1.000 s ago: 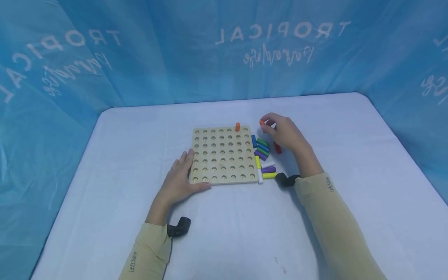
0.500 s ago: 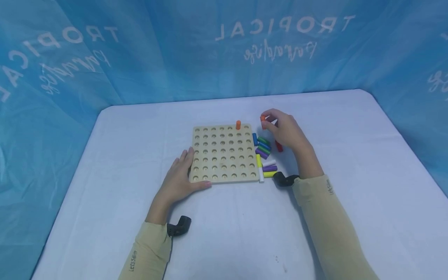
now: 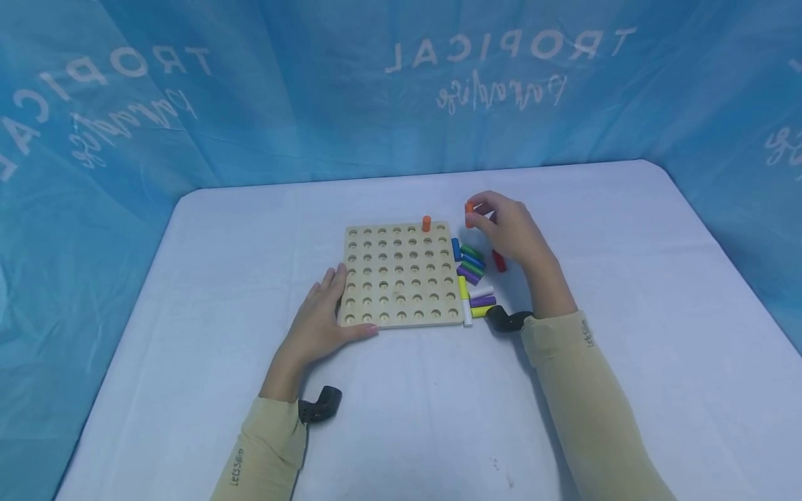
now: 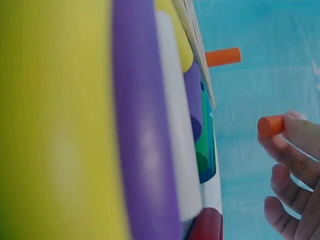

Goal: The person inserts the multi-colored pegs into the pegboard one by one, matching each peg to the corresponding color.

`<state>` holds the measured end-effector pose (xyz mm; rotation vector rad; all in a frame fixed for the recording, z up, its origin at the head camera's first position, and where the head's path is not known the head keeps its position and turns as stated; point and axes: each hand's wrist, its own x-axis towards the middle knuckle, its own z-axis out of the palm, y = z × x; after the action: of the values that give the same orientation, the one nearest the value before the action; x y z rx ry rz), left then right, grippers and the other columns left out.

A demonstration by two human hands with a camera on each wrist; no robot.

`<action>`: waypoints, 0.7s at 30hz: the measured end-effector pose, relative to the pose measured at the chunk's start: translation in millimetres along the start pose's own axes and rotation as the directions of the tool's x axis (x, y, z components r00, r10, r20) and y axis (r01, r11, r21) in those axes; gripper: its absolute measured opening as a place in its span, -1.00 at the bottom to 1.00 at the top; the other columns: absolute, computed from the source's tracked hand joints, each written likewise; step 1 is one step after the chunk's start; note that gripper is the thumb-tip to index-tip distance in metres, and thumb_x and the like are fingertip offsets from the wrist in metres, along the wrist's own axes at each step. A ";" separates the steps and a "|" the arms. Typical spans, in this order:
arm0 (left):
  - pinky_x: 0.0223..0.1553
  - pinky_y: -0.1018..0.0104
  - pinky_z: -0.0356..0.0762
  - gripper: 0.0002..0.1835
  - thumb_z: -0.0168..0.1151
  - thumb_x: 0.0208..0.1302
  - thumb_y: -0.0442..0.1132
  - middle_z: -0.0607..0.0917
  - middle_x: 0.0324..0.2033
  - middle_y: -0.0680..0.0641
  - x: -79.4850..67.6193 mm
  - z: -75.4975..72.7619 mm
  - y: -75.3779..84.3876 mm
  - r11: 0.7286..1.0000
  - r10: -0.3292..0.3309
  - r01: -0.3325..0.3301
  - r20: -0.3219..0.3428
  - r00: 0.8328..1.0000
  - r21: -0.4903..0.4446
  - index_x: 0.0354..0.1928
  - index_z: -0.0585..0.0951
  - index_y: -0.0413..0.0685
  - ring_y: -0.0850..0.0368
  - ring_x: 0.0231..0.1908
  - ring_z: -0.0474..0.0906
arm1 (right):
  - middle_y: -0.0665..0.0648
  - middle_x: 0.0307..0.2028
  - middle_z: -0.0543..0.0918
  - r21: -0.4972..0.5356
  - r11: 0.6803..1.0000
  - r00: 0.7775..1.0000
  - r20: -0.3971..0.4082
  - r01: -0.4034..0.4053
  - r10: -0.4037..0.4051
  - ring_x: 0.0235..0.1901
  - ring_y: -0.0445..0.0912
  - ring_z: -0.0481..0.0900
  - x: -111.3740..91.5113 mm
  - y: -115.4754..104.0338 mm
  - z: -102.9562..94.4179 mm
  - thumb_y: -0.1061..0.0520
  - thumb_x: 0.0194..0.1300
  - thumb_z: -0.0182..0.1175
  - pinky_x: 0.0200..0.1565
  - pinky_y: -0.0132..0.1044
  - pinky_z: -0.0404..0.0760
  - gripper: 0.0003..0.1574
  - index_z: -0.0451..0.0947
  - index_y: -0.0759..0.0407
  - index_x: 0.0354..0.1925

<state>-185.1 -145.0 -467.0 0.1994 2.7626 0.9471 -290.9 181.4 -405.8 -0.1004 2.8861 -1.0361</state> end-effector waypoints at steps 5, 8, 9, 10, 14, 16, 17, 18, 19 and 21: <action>0.57 -0.13 -0.23 0.44 0.49 -0.17 0.39 -0.11 0.59 -0.10 0.4 0.3 -1.0 1.000 0.004 -0.004 -0.004 1.000 -0.003 0.60 -0.20 0.08 -0.11 0.59 -0.25 | 0.12 0.08 0.66 0.021 0.999 0.999 -0.016 0.038 -0.037 -0.08 0.02 0.59 0.8 -3.4 2.6 -0.03 0.45 0.18 0.02 -0.06 0.58 -0.54 0.46 0.02 0.24; 0.58 -0.08 -0.24 0.44 0.49 -0.17 0.39 -0.10 0.59 -0.09 0.7 0.8 -1.7 1.000 0.009 -0.009 -0.008 1.000 -0.005 0.60 -0.19 0.07 -0.07 0.59 -0.25 | 0.11 0.08 0.67 0.025 0.999 0.999 -0.016 0.040 -0.039 -0.05 0.01 0.62 1.8 -6.2 4.8 -0.01 0.44 0.19 0.09 -0.02 0.58 -0.57 0.47 0.04 0.21; 0.58 -0.07 -0.24 0.44 0.49 -0.17 0.40 -0.10 0.59 -0.09 0.7 1.0 -1.9 1.000 0.008 -0.008 -0.009 1.000 -0.005 0.60 -0.19 0.07 -0.06 0.59 -0.25 | 0.10 0.08 0.67 0.025 0.999 0.999 -0.015 0.037 -0.037 -0.04 0.01 0.62 2.1 -7.2 5.6 -0.01 0.43 0.20 0.10 -0.01 0.57 -0.58 0.47 0.04 0.19; 0.58 -0.07 -0.24 0.44 0.49 -0.17 0.40 -0.09 0.59 -0.09 0.7 1.1 -2.2 1.000 0.008 -0.008 -0.009 1.000 -0.006 0.60 -0.19 0.07 -0.06 0.59 -0.25 | 0.09 0.07 0.67 0.024 0.999 0.999 -0.015 0.035 -0.034 -0.04 0.01 0.62 2.5 -8.1 6.5 -0.01 0.43 0.20 0.11 -0.01 0.57 -0.59 0.47 0.04 0.18; 0.58 -0.09 -0.24 0.44 0.49 -0.18 0.40 -0.10 0.59 -0.09 0.5 0.8 -2.4 1.000 0.003 -0.003 -0.007 1.000 -0.006 0.60 -0.19 0.07 -0.07 0.59 -0.25 | 0.06 0.04 0.66 0.019 0.999 0.999 -0.020 0.028 -0.028 -0.04 -0.01 0.61 4.1 -11.7 10.1 0.01 0.41 0.23 0.11 -0.04 0.58 -0.65 0.48 0.02 0.11; 0.58 -0.09 -0.24 0.44 0.49 -0.18 0.40 -0.10 0.59 -0.09 0.4 0.6 -1.9 1.000 0.002 -0.002 -0.006 1.000 -0.007 0.60 -0.19 0.08 -0.06 0.59 -0.25 | 0.05 0.04 0.66 0.014 1.000 0.999 -0.027 0.028 -0.028 -0.05 -0.02 0.61 5.1 -13.4 11.6 0.01 0.41 0.23 0.11 -0.06 0.59 -0.67 0.49 0.02 0.09; 0.58 -0.08 -0.24 0.44 0.49 -0.19 0.40 -0.10 0.59 -0.09 0.4 0.4 -1.6 1.000 0.002 -0.002 -0.006 1.000 -0.005 0.60 -0.19 0.08 -0.06 0.59 -0.25 | 0.05 0.03 0.66 0.014 0.999 0.999 -0.030 0.030 -0.030 -0.06 -0.02 0.61 5.4 -14.4 12.3 0.01 0.41 0.23 0.09 -0.07 0.60 -0.67 0.49 0.02 0.08; 0.58 -0.08 -0.25 0.44 0.49 -0.19 0.40 -0.10 0.59 -0.09 0.6 0.2 -1.4 1.000 0.005 -0.005 -0.006 1.000 -0.002 0.60 -0.19 0.08 -0.06 0.59 -0.25 | 0.05 0.02 0.66 0.015 0.999 0.999 -0.034 0.034 -0.034 -0.08 -0.02 0.61 6.0 -14.9 13.0 0.01 0.40 0.23 0.08 -0.08 0.60 -0.68 0.50 0.02 0.08; 0.58 -0.08 -0.24 0.44 0.49 -0.19 0.40 -0.10 0.59 -0.09 0.7 0.0 -1.2 1.000 0.005 -0.005 -0.008 1.000 0.001 0.60 -0.19 0.08 -0.06 0.59 -0.25 | 0.05 0.01 0.67 0.012 0.999 0.999 -0.038 0.038 -0.037 -0.09 -0.03 0.61 6.5 -15.6 13.6 0.01 0.41 0.23 0.06 -0.09 0.61 -0.68 0.50 0.02 0.07; 0.58 -0.08 -0.24 0.45 0.49 -0.19 0.41 -0.10 0.59 -0.09 1.2 -0.2 -1.0 1.000 0.008 -0.008 -0.010 1.000 0.005 0.60 -0.19 0.07 -0.06 0.59 -0.25 | 0.05 0.00 0.68 0.008 0.999 0.998 -0.044 0.053 -0.053 -0.11 -0.03 0.61 7.3 -17.0 14.7 0.00 0.41 0.23 0.03 -0.10 0.61 -0.67 0.51 0.03 0.08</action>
<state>-186.3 -145.7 -467.7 0.2066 2.7756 0.9462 -296.2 158.3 -406.5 -0.1561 2.9328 -1.0742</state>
